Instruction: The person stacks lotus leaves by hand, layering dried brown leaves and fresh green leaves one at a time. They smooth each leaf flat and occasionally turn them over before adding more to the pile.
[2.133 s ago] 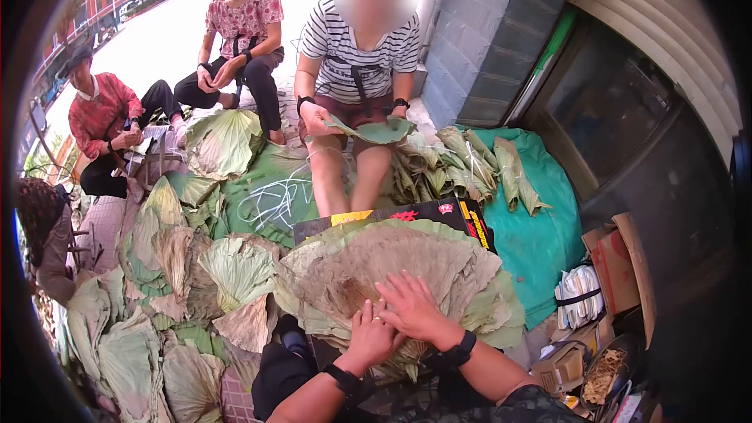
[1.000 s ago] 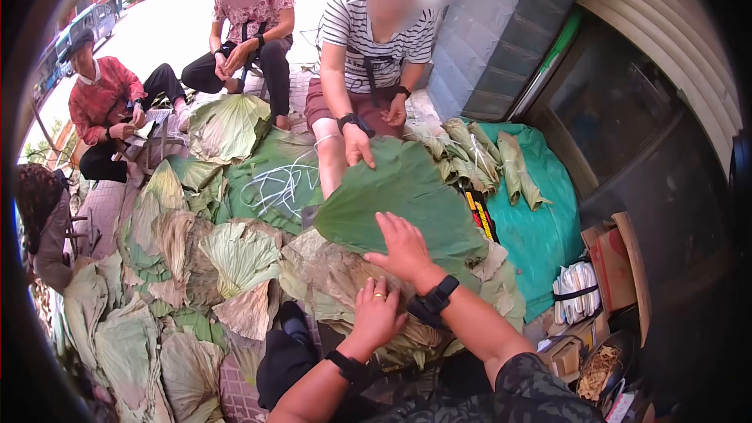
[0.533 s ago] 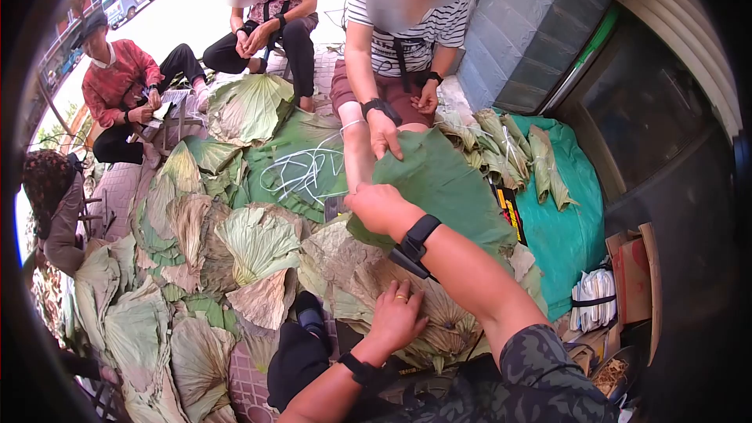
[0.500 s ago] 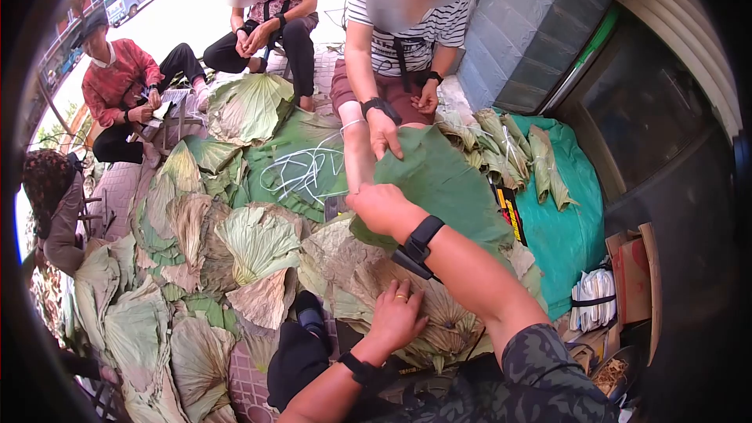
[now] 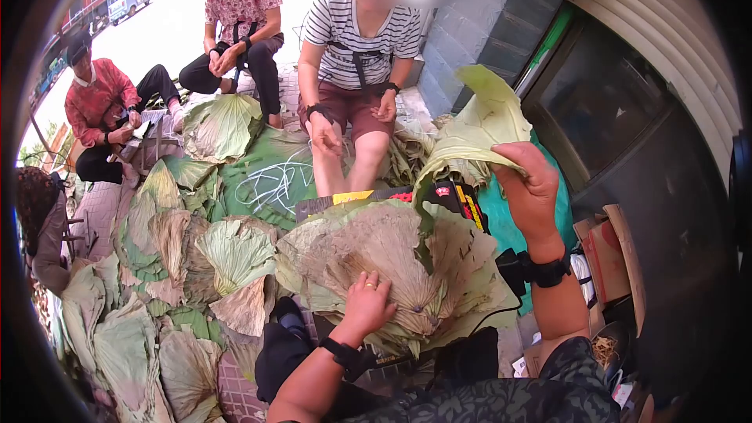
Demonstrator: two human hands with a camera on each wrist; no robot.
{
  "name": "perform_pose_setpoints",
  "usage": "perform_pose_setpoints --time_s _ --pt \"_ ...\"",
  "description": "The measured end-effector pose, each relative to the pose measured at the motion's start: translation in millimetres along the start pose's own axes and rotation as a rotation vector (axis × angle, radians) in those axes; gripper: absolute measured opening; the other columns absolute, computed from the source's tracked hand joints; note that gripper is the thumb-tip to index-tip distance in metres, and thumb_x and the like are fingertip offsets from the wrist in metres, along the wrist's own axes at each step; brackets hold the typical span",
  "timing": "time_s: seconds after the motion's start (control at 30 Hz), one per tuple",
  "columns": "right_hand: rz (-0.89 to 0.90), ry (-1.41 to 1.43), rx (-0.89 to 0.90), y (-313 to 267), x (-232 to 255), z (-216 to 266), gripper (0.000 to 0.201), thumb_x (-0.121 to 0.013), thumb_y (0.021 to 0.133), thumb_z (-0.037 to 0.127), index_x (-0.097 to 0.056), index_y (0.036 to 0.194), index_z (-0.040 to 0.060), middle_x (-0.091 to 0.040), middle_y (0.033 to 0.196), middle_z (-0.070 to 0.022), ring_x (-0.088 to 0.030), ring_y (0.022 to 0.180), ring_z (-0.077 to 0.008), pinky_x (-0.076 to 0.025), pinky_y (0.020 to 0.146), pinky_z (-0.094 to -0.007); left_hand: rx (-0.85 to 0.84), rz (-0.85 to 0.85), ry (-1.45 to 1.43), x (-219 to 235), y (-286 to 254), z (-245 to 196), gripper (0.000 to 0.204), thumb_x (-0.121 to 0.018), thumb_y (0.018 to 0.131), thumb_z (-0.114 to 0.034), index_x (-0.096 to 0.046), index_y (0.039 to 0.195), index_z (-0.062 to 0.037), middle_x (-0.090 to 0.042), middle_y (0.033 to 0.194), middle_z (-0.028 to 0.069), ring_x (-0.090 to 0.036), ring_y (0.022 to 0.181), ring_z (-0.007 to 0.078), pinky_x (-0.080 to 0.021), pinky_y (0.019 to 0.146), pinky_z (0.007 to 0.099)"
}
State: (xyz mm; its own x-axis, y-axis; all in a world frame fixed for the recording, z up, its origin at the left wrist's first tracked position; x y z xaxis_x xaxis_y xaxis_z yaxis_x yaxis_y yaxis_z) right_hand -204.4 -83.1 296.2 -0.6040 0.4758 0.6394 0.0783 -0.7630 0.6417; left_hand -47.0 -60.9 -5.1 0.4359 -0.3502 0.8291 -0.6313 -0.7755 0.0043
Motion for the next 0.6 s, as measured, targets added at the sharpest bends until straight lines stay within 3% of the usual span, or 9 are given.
perform_pose_setpoints --time_s 0.07,0.2,0.27,0.33,0.37,0.43,0.47,0.53,0.6 --pt "-0.338 0.136 -0.032 -18 40 17 0.021 -0.061 0.077 -0.004 -0.062 0.098 0.0002 -0.061 0.092 -0.0108 -0.058 0.083 -0.0180 -0.045 0.075 -0.0279 -0.005 -0.040 -0.018 0 2 3 0.049 -0.064 0.075 -0.032 -0.055 0.116 -0.0073 -0.043 0.128 0.0231 -0.038 0.121 0.0416 -0.033 0.096 0.0491" --pt "-0.466 0.150 -0.074 -72 43 33 0.024 -0.060 0.078 -0.004 -0.062 0.101 -0.0005 -0.060 0.104 -0.0128 -0.058 0.090 -0.0209 -0.043 0.082 -0.0279 -0.075 -0.320 -0.272 27 0 -1 0.039 -0.060 0.079 -0.029 -0.059 0.109 -0.0040 -0.052 0.118 0.0223 -0.045 0.112 0.0422 -0.036 0.094 0.0466" --pt "-0.359 0.079 -0.115 -107 13 37 0.027 -0.061 0.076 -0.004 -0.062 0.102 0.0002 -0.059 0.106 -0.0135 -0.058 0.091 -0.0224 -0.044 0.082 -0.0285 0.075 -0.129 -1.032 15 4 17 0.052 -0.038 0.093 -0.043 -0.053 0.119 0.0002 -0.052 0.121 0.0203 -0.049 0.111 0.0360 -0.038 0.094 0.0417" --pt "-0.161 0.011 -0.121 -146 -31 37 0.035 -0.061 0.071 -0.005 -0.062 0.105 0.0017 -0.058 0.109 -0.0152 -0.059 0.094 -0.0262 -0.045 0.083 -0.0305 0.338 -0.012 -1.930 12 1 13 0.077 -0.019 0.089 -0.063 -0.027 0.137 -0.0025 -0.045 0.128 0.0193 -0.047 0.114 0.0327 -0.040 0.092 0.0431" --pt "-0.059 0.003 -0.129 -169 -55 30 0.039 -0.060 0.068 -0.006 -0.062 0.106 0.0025 -0.057 0.110 -0.0163 -0.059 0.096 -0.0285 -0.046 0.083 -0.0319 0.382 -0.074 -2.158 15 0 20 0.080 -0.019 0.087 -0.066 -0.029 0.136 -0.0028 -0.048 0.124 0.0169 -0.047 0.114 0.0314 -0.041 0.090 0.0433" --pt "0.147 -0.041 -0.127 -211 -94 15 0.044 -0.058 0.064 -0.009 -0.062 0.106 0.0035 -0.056 0.109 -0.0174 -0.058 0.097 -0.0317 -0.048 0.082 -0.0343 0.207 -0.104 -2.326 19 -1 40 0.075 -0.028 0.087 -0.065 -0.037 0.130 -0.0034 -0.052 0.119 0.0135 -0.050 0.109 0.0291 -0.043 0.088 0.0429" --pt "0.148 -0.034 -0.145 -225 -102 7 0.044 -0.058 0.064 -0.009 -0.062 0.106 0.0035 -0.056 0.109 -0.0174 -0.058 0.097 -0.0317 -0.048 0.082 -0.0343 0.230 -0.099 -2.321 16 -1 45 0.075 -0.028 0.087 -0.065 -0.037 0.130 -0.0034 -0.052 0.119 0.0135 -0.050 0.109 0.0291 -0.043 0.088 0.0429" --pt "0.210 0.102 -0.234 -241 -116 -6 0.045 -0.057 0.063 -0.008 -0.061 0.106 0.0040 -0.055 0.111 -0.0172 -0.057 0.098 -0.0327 -0.048 0.083 -0.0354 0.516 -0.317 -2.157 4 -6 73 0.053 -0.045 0.089 -0.048 -0.044 0.120 -0.0054 -0.057 0.111 0.0085 -0.058 0.094 0.0261 -0.048 0.075 0.0394" --pt "0.230 0.089 -0.228 -244 -115 -10 0.044 -0.058 0.063 -0.007 -0.061 0.106 0.0045 -0.055 0.111 -0.0172 -0.057 0.099 -0.0326 -0.048 0.083 -0.0354 0.617 -0.347 -1.918 -8 -10 79 0.042 -0.051 0.088 -0.036 -0.045 0.116 -0.0057 -0.058 0.108 0.0066 -0.059 0.092 0.0247 -0.048 0.075 0.0406"
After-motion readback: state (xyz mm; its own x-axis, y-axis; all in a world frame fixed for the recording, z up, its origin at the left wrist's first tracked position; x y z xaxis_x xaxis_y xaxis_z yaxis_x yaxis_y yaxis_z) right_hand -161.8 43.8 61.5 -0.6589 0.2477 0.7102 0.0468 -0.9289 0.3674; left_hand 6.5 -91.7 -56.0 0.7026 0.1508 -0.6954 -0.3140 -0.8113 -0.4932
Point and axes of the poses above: each hand's wrist, its own y-axis towards the middle knuckle, its own x-axis out of the back of the hand, z = x × y, the point moved 8 cm from there along y, towards the middle knuckle
